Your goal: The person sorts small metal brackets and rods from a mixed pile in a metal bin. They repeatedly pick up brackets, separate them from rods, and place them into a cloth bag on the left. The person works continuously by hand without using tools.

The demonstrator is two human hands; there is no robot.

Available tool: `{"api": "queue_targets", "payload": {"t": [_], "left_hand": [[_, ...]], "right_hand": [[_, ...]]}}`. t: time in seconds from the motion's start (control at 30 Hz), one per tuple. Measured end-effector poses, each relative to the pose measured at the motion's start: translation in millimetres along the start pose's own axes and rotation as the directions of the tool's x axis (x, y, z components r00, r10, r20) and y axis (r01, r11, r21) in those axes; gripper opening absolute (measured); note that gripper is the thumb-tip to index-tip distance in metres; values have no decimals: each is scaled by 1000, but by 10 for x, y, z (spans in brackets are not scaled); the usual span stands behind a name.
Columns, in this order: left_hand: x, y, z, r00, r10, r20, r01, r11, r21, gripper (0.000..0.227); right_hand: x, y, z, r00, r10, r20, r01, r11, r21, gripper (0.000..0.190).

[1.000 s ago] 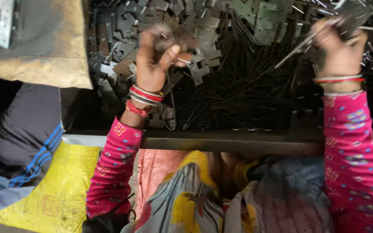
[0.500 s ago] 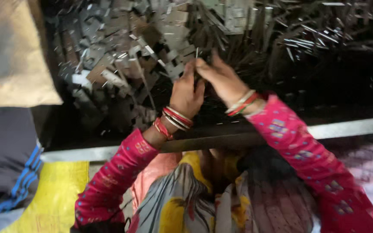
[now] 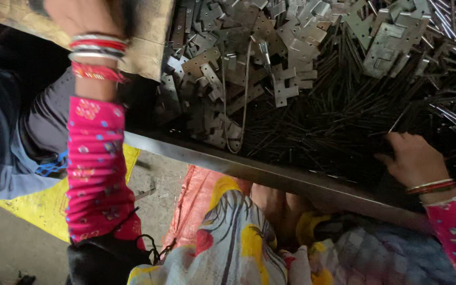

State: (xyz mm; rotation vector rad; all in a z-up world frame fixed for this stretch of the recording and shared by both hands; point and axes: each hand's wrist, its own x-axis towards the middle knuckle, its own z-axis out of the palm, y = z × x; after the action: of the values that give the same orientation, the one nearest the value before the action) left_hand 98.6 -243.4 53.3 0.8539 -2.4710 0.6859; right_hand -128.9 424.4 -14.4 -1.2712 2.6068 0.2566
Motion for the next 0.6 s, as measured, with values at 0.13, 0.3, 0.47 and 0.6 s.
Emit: {"api": "queue_targets", "payload": {"t": [0.13,0.3,0.47,0.6], "left_hand": [[-105,-223,196,999,-29,-24,29,999,-14,11],[-317,612,-235,971,25,-237,-93,955,-281,22],[-534,1924,-718,916,377,-138,-361,623,-694,33],[-742,2741,-846,746,663,-63,-544,551,-633,39]], "right_hand": [[26,-59,7,996,-67,-63,64,997,-39,44],[57,-103,-114,992,-79,-103,86,993,75,28],[5,38,-266,919,107,-381,196,713,673,16],[14,120,-443,866,393,-310,276,142,951,12]]}}
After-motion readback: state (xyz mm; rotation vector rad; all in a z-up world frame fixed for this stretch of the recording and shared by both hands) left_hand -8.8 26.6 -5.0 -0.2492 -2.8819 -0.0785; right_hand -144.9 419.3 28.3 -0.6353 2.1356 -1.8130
